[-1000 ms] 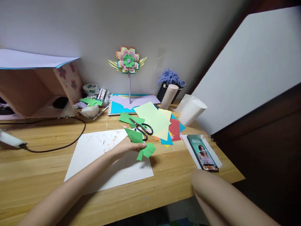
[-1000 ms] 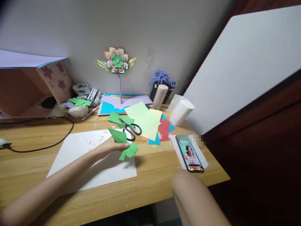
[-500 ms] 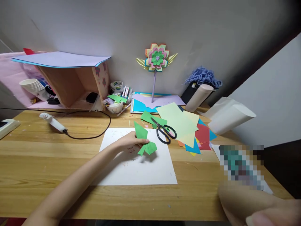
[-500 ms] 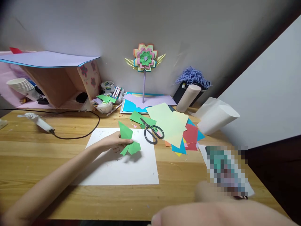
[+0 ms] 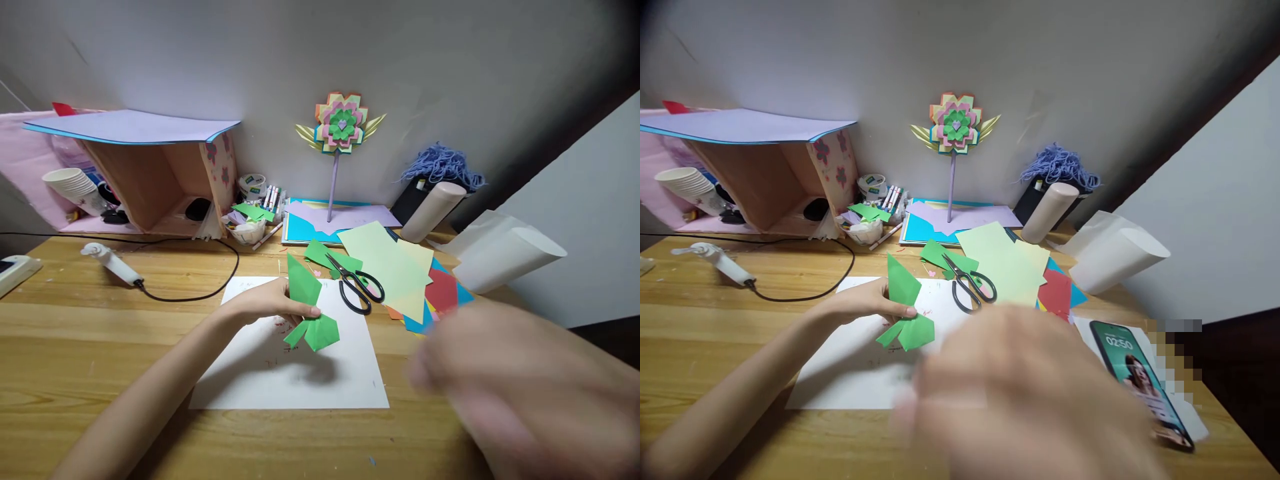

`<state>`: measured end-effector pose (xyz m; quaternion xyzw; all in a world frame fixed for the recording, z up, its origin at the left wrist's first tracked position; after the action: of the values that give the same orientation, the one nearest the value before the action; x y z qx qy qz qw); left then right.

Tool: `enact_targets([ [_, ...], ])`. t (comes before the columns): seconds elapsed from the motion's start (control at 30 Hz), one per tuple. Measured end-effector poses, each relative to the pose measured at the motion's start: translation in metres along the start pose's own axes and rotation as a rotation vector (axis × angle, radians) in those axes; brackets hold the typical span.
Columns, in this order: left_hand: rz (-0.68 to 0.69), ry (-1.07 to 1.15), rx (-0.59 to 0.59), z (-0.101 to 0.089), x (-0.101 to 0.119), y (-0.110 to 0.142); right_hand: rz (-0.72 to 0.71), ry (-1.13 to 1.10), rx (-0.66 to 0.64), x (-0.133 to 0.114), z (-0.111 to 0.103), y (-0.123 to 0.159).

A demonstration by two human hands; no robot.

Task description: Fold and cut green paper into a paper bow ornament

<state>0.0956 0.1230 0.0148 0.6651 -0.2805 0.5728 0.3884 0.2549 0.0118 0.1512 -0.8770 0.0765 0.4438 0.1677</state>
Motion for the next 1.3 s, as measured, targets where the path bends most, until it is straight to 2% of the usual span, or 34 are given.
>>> enact_targets([
  [0.07, 0.019, 0.009, -0.032, 0.003, 0.007, 0.003, -0.093, -0.030, -0.054, -0.028, 0.033, -0.038],
  [0.13, 0.029, -0.001, -0.047, 0.007, 0.011, 0.005, -0.124, -0.016, -0.337, -0.032, 0.086, -0.057],
  [0.2, 0.034, -0.033, -0.029, 0.009, 0.011, 0.006, -0.044, -0.018, -0.594, -0.015, 0.128, -0.059],
  [0.27, 0.051, -0.093, -0.005, 0.010, 0.010, 0.006, 0.008, -0.024, -0.713, -0.001, 0.148, -0.055],
  [0.33, 0.067, -0.172, 0.017, 0.008, 0.009, 0.007, 0.029, -0.066, -0.785, 0.005, 0.159, -0.050],
  [0.43, 0.068, -0.262, 0.037, 0.000, 0.010, 0.008, 0.059, -0.162, -0.848, 0.007, 0.166, -0.049],
  [0.53, 0.127, -0.222, 0.056, -0.012, 0.023, 0.010, 0.120, -0.264, -0.818, 0.011, 0.164, -0.059],
  [0.67, 0.216, 0.093, 0.210, -0.042, 0.035, 0.012, 0.201, -0.475, -0.655, 0.020, 0.147, -0.084],
  [0.77, 0.252, 0.327, 0.310, -0.055, 0.028, 0.010, 0.298, -0.687, -0.477, 0.031, 0.132, -0.098],
  [0.87, 0.217, 0.473, 0.314, -0.043, 0.010, 0.003, 0.387, -0.869, -0.406, 0.040, 0.132, -0.100],
  [0.93, 0.153, 0.551, 0.253, -0.022, -0.002, -0.003, 0.418, -0.960, -0.392, 0.042, 0.135, -0.099],
  [1.0, 0.145, 0.601, 0.241, -0.006, -0.005, -0.006, 0.444, -1.022, -0.381, 0.046, 0.137, -0.097],
  [1.03, 0.184, 0.598, 0.267, -0.004, -0.002, -0.006, 0.457, -1.037, -0.377, 0.048, 0.138, -0.096],
  [1.13, 0.303, 0.503, 0.424, -0.010, 0.012, 0.001, 0.445, -1.031, -0.417, 0.046, 0.143, -0.092],
  [1.3, 0.334, 0.351, 0.611, -0.024, 0.020, 0.014, 0.382, -0.979, -0.507, 0.033, 0.149, -0.084],
])
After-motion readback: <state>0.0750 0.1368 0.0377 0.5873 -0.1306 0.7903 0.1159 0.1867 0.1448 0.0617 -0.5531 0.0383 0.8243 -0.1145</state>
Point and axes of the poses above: each hand's wrist, its own y-axis away from the middle knuckle, its own z-axis out of the palm, x = y × z, the point moved 10 cm from there along -y, towards the middle knuckle, and after that the axes turned 12 degrees about z, right-handed, at the moved point
